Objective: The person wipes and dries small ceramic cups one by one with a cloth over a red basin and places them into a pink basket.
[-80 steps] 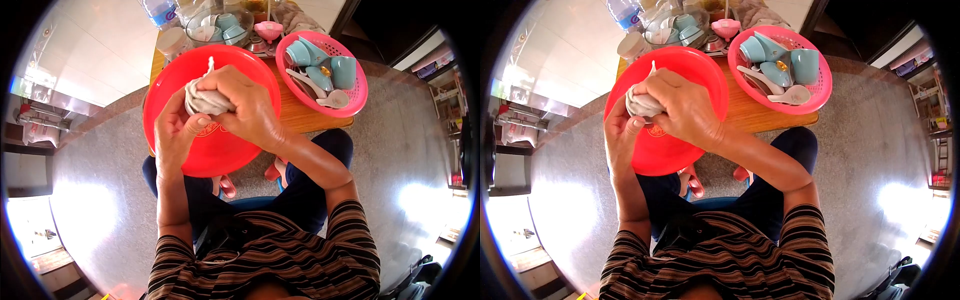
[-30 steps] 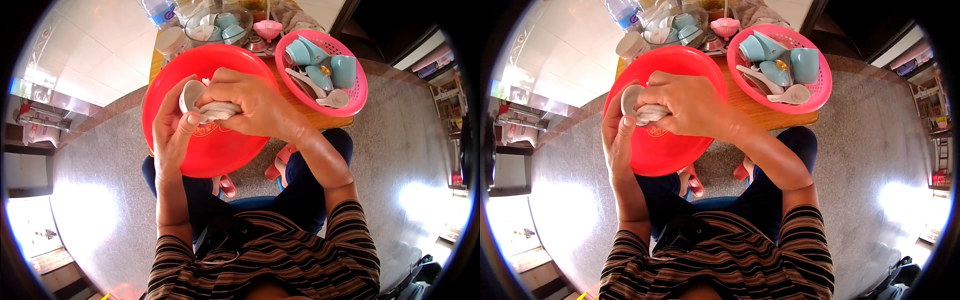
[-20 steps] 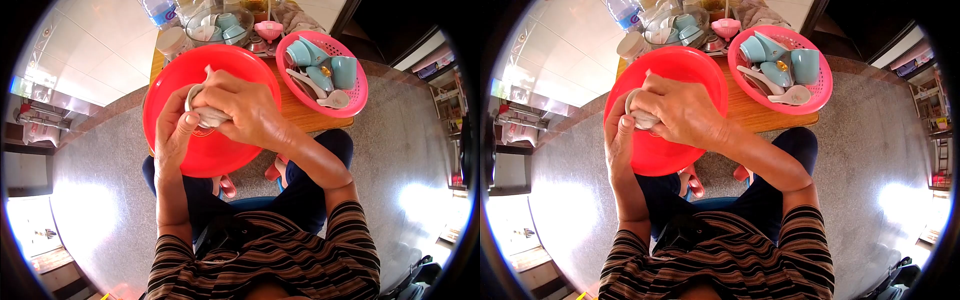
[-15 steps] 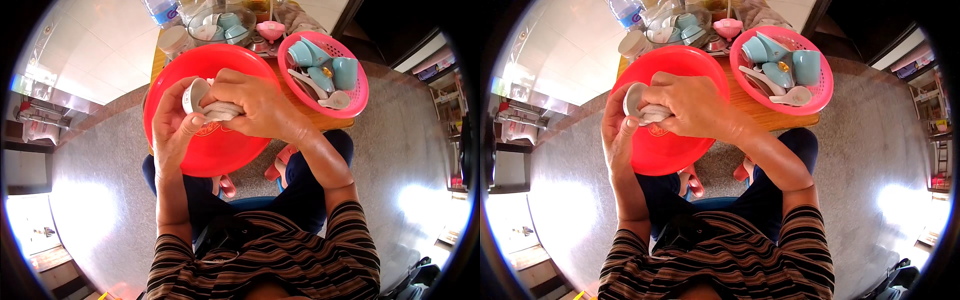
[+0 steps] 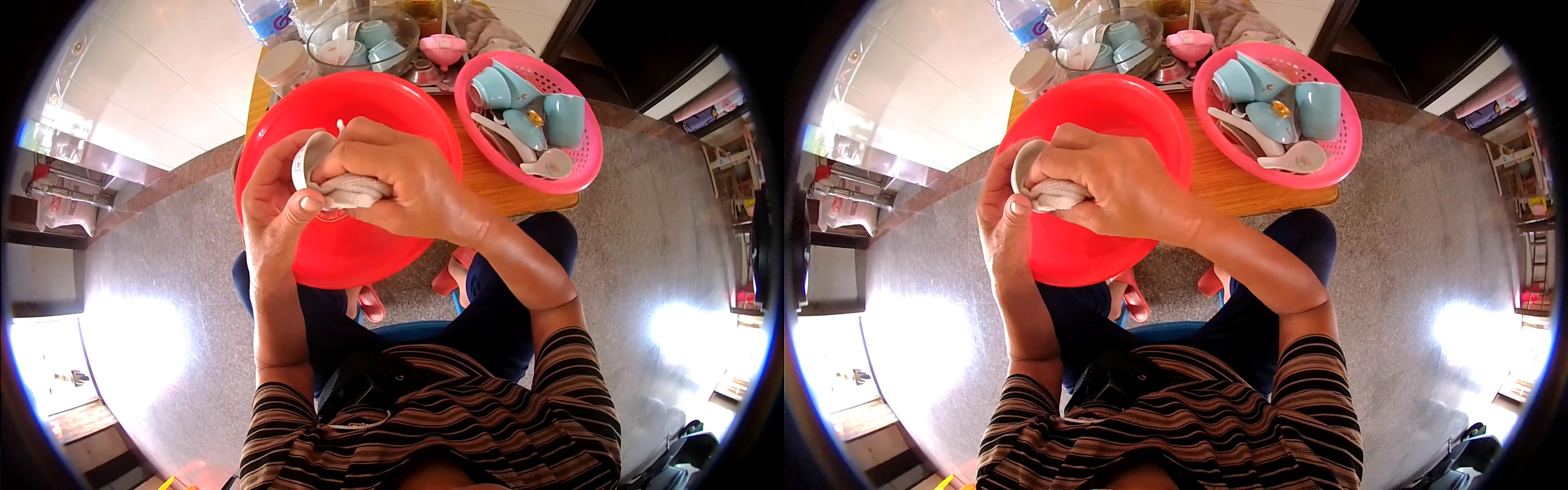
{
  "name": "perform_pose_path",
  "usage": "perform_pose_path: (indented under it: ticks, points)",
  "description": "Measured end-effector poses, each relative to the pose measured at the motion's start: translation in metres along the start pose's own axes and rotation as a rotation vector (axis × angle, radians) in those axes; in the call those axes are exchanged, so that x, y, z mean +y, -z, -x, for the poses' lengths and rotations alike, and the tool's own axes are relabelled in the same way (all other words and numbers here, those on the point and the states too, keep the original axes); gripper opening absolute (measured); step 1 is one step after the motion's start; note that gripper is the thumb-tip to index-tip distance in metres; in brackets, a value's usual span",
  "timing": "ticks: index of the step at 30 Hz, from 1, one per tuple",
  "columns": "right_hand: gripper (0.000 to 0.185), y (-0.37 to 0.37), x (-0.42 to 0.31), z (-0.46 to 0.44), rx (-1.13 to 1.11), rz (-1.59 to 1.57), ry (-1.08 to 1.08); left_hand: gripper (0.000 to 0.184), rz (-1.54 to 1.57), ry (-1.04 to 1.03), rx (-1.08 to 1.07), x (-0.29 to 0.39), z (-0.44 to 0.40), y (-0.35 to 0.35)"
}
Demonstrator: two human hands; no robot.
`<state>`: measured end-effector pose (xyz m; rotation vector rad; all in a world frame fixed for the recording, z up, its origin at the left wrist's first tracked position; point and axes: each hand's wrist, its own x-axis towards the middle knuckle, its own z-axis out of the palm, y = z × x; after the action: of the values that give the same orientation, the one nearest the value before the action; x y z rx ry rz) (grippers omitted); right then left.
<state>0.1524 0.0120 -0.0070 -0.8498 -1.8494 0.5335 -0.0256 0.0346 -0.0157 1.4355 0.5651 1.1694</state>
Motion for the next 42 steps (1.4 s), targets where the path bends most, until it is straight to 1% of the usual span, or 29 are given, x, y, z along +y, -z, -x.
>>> perform_pose_path:
  ticks: [1, 2, 3, 4, 6, 8, 10, 12, 14, 16, 17, 19, 23, 25, 26, 28, 30, 31, 32, 33, 34, 35, 36, 37, 38, 39, 40, 41, 42]
  points:
    - [0.029, 0.004, -0.001, 0.000, -0.001, 0.000, 0.001, 0.069, -0.008, -0.027, 0.034, -0.001, 0.000, -0.001]
    - [0.030, 0.008, -0.001, -0.001, -0.026, 0.096, 0.008, 0.070, -0.016, -0.054, 0.069, -0.001, 0.000, -0.002]
    - [0.031, 0.011, -0.001, -0.001, -0.051, 0.191, 0.015, 0.070, -0.015, -0.056, 0.070, -0.001, -0.001, -0.002]
    - [0.031, 0.011, -0.001, -0.001, -0.053, 0.192, 0.017, 0.071, -0.008, -0.025, 0.041, 0.000, -0.002, -0.001]
    - [0.031, 0.010, 0.000, 0.000, 0.065, 0.335, 0.027, 0.071, -0.001, 0.006, 0.011, 0.003, -0.001, -0.001]
    - [0.031, 0.006, -0.001, 0.000, 0.104, 0.297, 0.042, 0.071, -0.016, 0.130, -0.044, 0.006, 0.000, -0.003]
    - [0.031, 0.000, -0.001, 0.000, 0.143, 0.259, 0.056, 0.069, 0.017, 0.099, -0.061, 0.003, -0.001, -0.003]
    - [0.033, -0.005, 0.000, 0.001, 0.052, 0.137, 0.055, 0.066, 0.020, -0.005, -0.013, 0.001, -0.001, -0.003]
    - [0.034, -0.001, 0.001, 0.001, 0.015, 0.154, 0.017, 0.066, -0.010, -0.035, 0.006, -0.001, -0.001, -0.004]
    - [0.034, 0.003, 0.003, 0.001, 0.026, 0.349, 0.066, 0.066, -0.070, -0.099, 0.051, -0.002, -0.001, -0.005]
    - [0.034, 0.004, 0.004, 0.000, 0.026, 0.351, 0.065, 0.066, -0.068, -0.099, 0.049, -0.001, -0.001, -0.005]
    - [0.035, 0.004, 0.006, 0.000, 0.102, 0.445, 0.091, 0.066, -0.011, 0.010, -0.006, 0.002, -0.001, -0.002]
    - [0.033, -0.001, 0.003, 0.002, 0.113, 0.383, 0.061, 0.068, -0.051, 0.015, 0.006, 0.002, 0.000, -0.002]
    - [0.028, 0.002, 0.000, 0.002, -0.012, 0.092, -0.009, 0.072, -0.167, -0.027, 0.091, -0.001, 0.000, -0.001]
    - [0.028, 0.007, 0.001, 0.001, -0.004, 0.095, -0.011, 0.072, -0.168, -0.027, 0.082, 0.000, 0.000, -0.002]
    - [0.024, 0.023, 0.002, -0.002, 0.054, 0.097, 0.028, 0.074, -0.196, 0.009, 0.133, 0.002, -0.001, -0.004]
    - [0.023, 0.054, -0.009, -0.005, 0.246, 0.070, 0.050, 0.073, -0.210, -0.010, 0.124, 0.003, -0.005, -0.008]
    - [0.024, 0.071, -0.017, -0.002, 0.335, -0.069, -0.103, 0.071, -0.251, 0.008, 0.085, 0.007, -0.008, -0.012]
    - [0.025, 0.087, -0.014, 0.001, 0.470, -0.150, -0.065, 0.069, -0.296, 0.028, 0.044, 0.012, -0.010, -0.016]
    - [0.027, 0.104, -0.010, 0.003, 0.651, -0.017, 0.089, 0.059, -0.252, 0.073, -0.026, 0.018, -0.014, -0.020]
    - [0.031, 0.125, -0.016, 0.014, 0.678, 0.040, -0.007, 0.059, -0.263, 0.071, -0.036, 0.020, -0.020, -0.025]
    - [0.029, 0.141, -0.008, 0.022, 0.877, 0.098, 0.070, 0.059, -0.356, 0.056, -0.123, 0.020, -0.027, -0.031]
    - [0.028, 0.151, -0.009, 0.025, 0.983, 0.135, 0.124, 0.060, -0.449, 0.042, -0.208, 0.020, -0.034, -0.038]
    - [0.027, 0.155, -0.020, 0.024, 0.999, 0.133, 0.164, 0.059, -0.547, 0.064, -0.268, 0.025, -0.043, -0.050]
    - [0.026, 0.160, -0.029, 0.022, 1.015, 0.134, 0.196, 0.059, -0.556, 0.063, -0.271, 0.021, -0.052, -0.065]
    - [0.025, 0.161, -0.037, 0.022, 1.031, 0.129, 0.212, 0.056, -0.694, -0.036, -0.350, 0.014, -0.061, -0.082]
    - [0.026, 0.167, -0.035, 0.022, 1.089, 0.201, 0.170, 0.054, -0.832, -0.135, -0.428, 0.009, -0.070, -0.096]
    - [0.026, 0.169, -0.043, 0.029, 1.084, 0.090, 0.199, 0.054, -0.843, -0.143, -0.425, 0.001, -0.078, -0.104]
    - [0.026, 0.170, -0.046, 0.030, 1.104, 0.081, 0.231, 0.054, -0.896, -0.248, -0.459, -0.012, -0.086, -0.108]
